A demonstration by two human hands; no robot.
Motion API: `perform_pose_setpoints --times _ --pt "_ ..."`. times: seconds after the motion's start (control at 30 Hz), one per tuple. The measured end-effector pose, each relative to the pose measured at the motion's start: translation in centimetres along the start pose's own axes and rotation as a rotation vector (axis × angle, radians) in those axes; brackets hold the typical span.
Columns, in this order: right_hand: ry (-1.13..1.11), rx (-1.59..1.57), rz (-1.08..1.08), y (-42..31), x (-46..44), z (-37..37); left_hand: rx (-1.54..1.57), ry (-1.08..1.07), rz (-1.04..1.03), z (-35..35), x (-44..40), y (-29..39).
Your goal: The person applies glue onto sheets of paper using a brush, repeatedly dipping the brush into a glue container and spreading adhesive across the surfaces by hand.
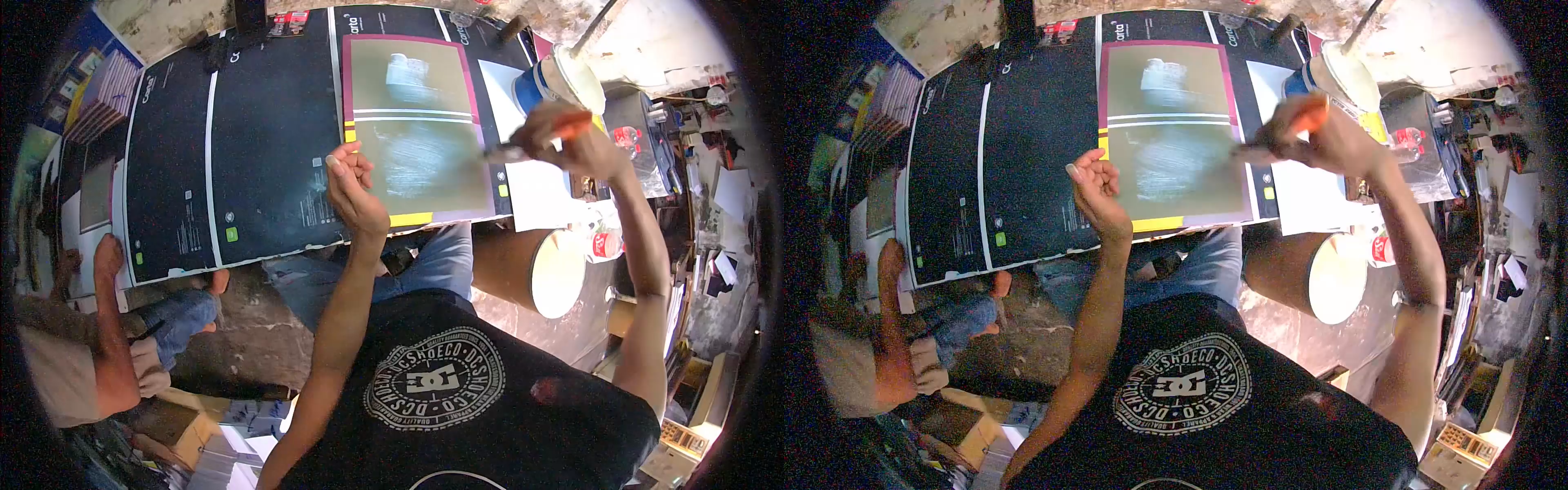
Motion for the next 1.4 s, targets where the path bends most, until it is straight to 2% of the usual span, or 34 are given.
perform_pose_setpoints --times 0.03,0.1,0.17,0.23,0.3,0.33,0.37,0.43,0.5,0.57,0.67,0.77,0.83,0.87,0.97,1.1,1.17,1.2,1.23,1.3,1.4 --pt "0.184 0.107 -0.118 0.6 -0.3 -0.5 -0.049 -0.025 -0.007 -0.1 0.1 0.2" --pt "0.472 0.266 0.046 0.5 -4.0 -0.8 -0.153 -0.072 -0.027 -0.3 0.2 0.9" --pt "0.634 -0.075 -0.232 1.0 -10.1 -3.1 -0.311 -0.137 -0.118 -0.6 -0.2 1.0" --pt "0.799 -0.212 -0.297 0.9 -14.0 -4.7 -0.49 -0.215 -0.223 -1.1 -0.1 1.2" --pt "0.872 -0.246 -0.267 2.0 -16.8 -6.8 -0.528 -0.243 -0.222 -1.6 -0.1 1.6" --pt "0.811 -0.313 -0.305 2.4 -17.5 -7.8 -0.553 -0.249 -0.246 -1.8 -0.1 1.6" --pt "0.843 -0.284 -0.261 2.8 -17.9 -8.9 -0.577 -0.255 -0.268 -2.0 -0.1 1.6" --pt "0.781 -0.191 -0.411 4.4 -16.9 -10.1 -0.567 -0.242 -0.22 -2.3 0.0 1.6" --pt "0.811 -0.195 -0.317 7.5 -14.3 -10.9 -0.565 -0.229 -0.184 -2.3 -0.1 1.8" --pt "0.839 -0.107 -0.43 7.6 -10.8 -9.6 -0.571 -0.226 -0.163 -2.2 -0.2 2.0" --pt "0.857 -0.027 -0.474 10.7 -6.2 -8.0 -0.524 -0.215 -0.123 -1.9 -0.1 1.2" --pt "0.931 0.024 -0.506 10.3 -4.6 -6.6 -0.467 -0.208 -0.163 -1.5 -0.2 0.7" --pt "0.934 0.071 -0.56 9.2 -4.3 -5.6 -0.353 -0.159 -0.107 -1.3 0.0 0.9" --pt "1.017 -0.082 -0.594 6.8 -4.8 -5.2 -0.299 -0.139 -0.079 -1.2 0.1 1.1" --pt "1.131 -0.336 -0.407 4.2 -7.7 -6.8 -0.282 -0.093 -0.063 -1.2 0.2 0.4" --pt "1.075 -0.449 -0.356 -1.2 -13.5 -11.0 -0.392 -0.091 -0.123 -1.7 0.2 1.0" --pt "0.883 -0.415 -0.399 -3.2 -14.5 -12.2 -0.473 -0.107 -0.157 -1.8 0.0 0.8" --pt "0.709 -0.347 -0.587 -3.6 -14.3 -12.5 -0.512 -0.11 -0.168 -1.8 0.0 0.6" --pt "0.804 -0.362 -0.432 -1.2 -13.7 -14.1 -0.517 -0.11 -0.175 -1.7 -0.1 0.5" --pt "0.711 -0.354 -0.565 1.5 -10.8 -13.4 -0.513 -0.099 -0.188 -1.8 -0.2 0.3" --pt "0.817 -0.313 -0.562 5.4 -5.2 -11.2 -0.471 -0.09 -0.152 -1.6 0.0 0.3"
Point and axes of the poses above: each hand's wrist, its own x-axis away from the middle knuckle, its own z-axis out of the back of the hand, y = z × x, the point moved 1 cm from there along -x, towards the middle knuckle, and after that the axes turned 5 degrees about -z, right-handed, at the moved point
